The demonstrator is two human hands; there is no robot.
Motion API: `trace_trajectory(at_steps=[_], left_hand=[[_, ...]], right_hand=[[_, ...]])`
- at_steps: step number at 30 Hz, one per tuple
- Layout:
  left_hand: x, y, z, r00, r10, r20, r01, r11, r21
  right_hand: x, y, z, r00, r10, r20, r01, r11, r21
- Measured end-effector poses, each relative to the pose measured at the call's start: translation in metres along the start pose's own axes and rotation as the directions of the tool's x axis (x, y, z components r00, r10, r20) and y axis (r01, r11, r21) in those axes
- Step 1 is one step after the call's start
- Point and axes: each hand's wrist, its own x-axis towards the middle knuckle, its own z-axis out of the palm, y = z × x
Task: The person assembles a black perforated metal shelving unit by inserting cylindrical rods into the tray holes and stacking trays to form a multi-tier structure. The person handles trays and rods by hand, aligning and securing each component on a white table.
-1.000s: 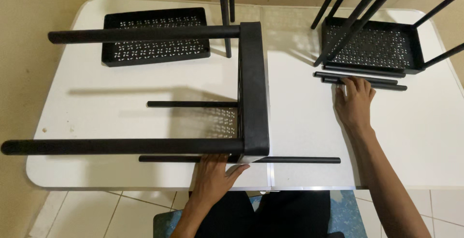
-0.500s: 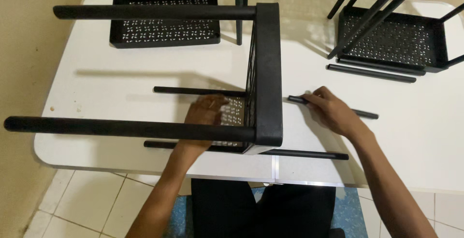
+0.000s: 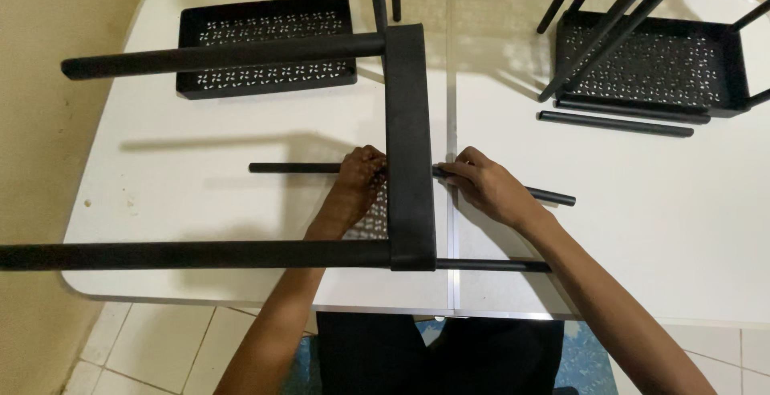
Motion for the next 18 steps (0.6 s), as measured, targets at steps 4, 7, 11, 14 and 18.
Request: trace_trajectory(at_steps=[4,7,11,14,18], left_hand=[[-0.002,-0.013,-0.003,0.994,0.079,0.071,-0.095,0.960,0.262],[0.013,-0.019,0.005,0.959,-0.276,0.068,0.239,0.649,-0.722],[-0.006,-0.011,-0.002,0.873,0.482,0.080,-0.469,0.779,0.416],[-0.007,-0.007,-0.002,0.821,0.563,0.098,-0.541,0.710,0.451],[-0.002,-0.010,-0.001,0.789,0.609,0.086,-0.583,0.697,0.417]], right_hand=[[0.005,0.008,0.004,0.998,-0.062,-0.031,0.059,0.995,-0.080],[0.006,0.011,0.005,0.991,-0.130,-0.045,0.124,0.987,-0.106],[0.008,0.015,0.005,0.972,-0.236,-0.012,0.226,0.941,-0.251],[0.010,0.019,0.008,0.978,-0.209,-0.007,0.203,0.959,-0.199],[0.015,0.024,0.007,0.993,-0.092,0.076,0.100,0.989,-0.111]])
